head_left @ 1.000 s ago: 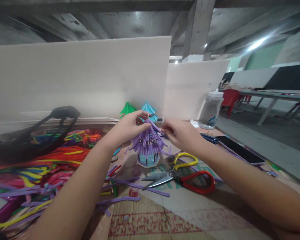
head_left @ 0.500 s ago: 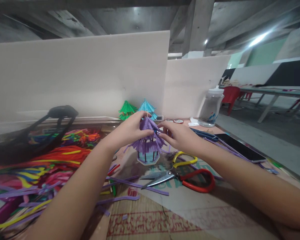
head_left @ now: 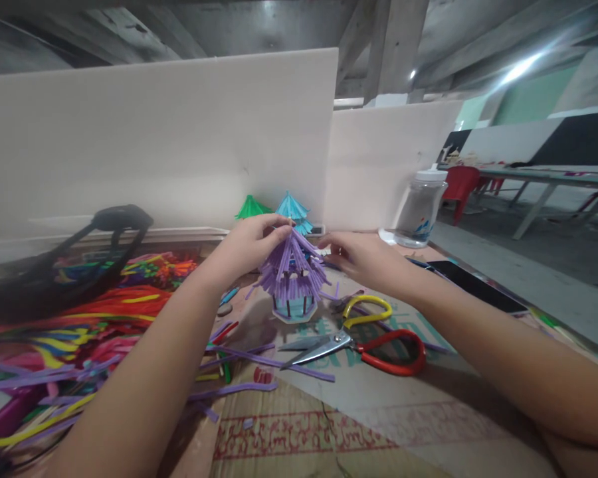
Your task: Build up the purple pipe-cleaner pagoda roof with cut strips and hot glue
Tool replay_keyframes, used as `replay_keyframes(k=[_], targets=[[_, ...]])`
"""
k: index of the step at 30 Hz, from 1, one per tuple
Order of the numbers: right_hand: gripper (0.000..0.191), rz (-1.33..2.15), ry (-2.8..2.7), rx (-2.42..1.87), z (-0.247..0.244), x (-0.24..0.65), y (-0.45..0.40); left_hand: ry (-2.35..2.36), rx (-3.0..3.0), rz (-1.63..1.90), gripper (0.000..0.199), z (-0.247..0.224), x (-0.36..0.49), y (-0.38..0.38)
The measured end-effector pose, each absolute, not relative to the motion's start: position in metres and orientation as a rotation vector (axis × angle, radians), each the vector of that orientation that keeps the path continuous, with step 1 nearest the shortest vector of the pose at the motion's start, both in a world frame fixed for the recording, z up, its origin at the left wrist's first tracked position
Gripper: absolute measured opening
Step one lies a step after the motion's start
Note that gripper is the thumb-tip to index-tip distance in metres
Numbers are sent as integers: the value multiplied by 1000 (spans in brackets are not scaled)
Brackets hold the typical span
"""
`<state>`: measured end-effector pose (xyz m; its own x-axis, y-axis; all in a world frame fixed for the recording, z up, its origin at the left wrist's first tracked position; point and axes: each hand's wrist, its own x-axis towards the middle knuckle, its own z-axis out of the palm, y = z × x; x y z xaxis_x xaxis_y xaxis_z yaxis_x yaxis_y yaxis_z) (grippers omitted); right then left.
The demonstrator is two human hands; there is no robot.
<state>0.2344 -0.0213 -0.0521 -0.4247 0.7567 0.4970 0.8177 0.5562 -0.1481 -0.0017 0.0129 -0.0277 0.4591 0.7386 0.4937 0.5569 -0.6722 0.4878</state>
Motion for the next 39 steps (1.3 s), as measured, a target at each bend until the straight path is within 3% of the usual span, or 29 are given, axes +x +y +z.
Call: replay_keyframes(k=[7,15,21,26,30,34,36,39], targets=[[15,-43,-2542,-1511,-46,258,-12,1101,2384,1120,35,-30,0,16],[15,-5,-2639,-1637,-93,250,13,1191,2391,1152,27,-25,4,8],[31,84,-2682,-1607,-99,258,24,1204,2392,1170,26,-26,2,11],[17,148,-2693,-1592,-100,260,22,1160,2375,1164,25,-27,2,12],[10,-6,-2512,-1687,-88,266,20,1168,2353,1160,25,-27,2,11],[18,-74,-2271,-1705,-59,273,15,1150,2364,1155,28,-27,1,12],[23,35,-2129,-1596,-45,271,7,1137,2369,1151,29,-28,1,14],[14,306,-1896,-1286,-32,257,-15,1133,2374,1155,30,-29,0,16]])
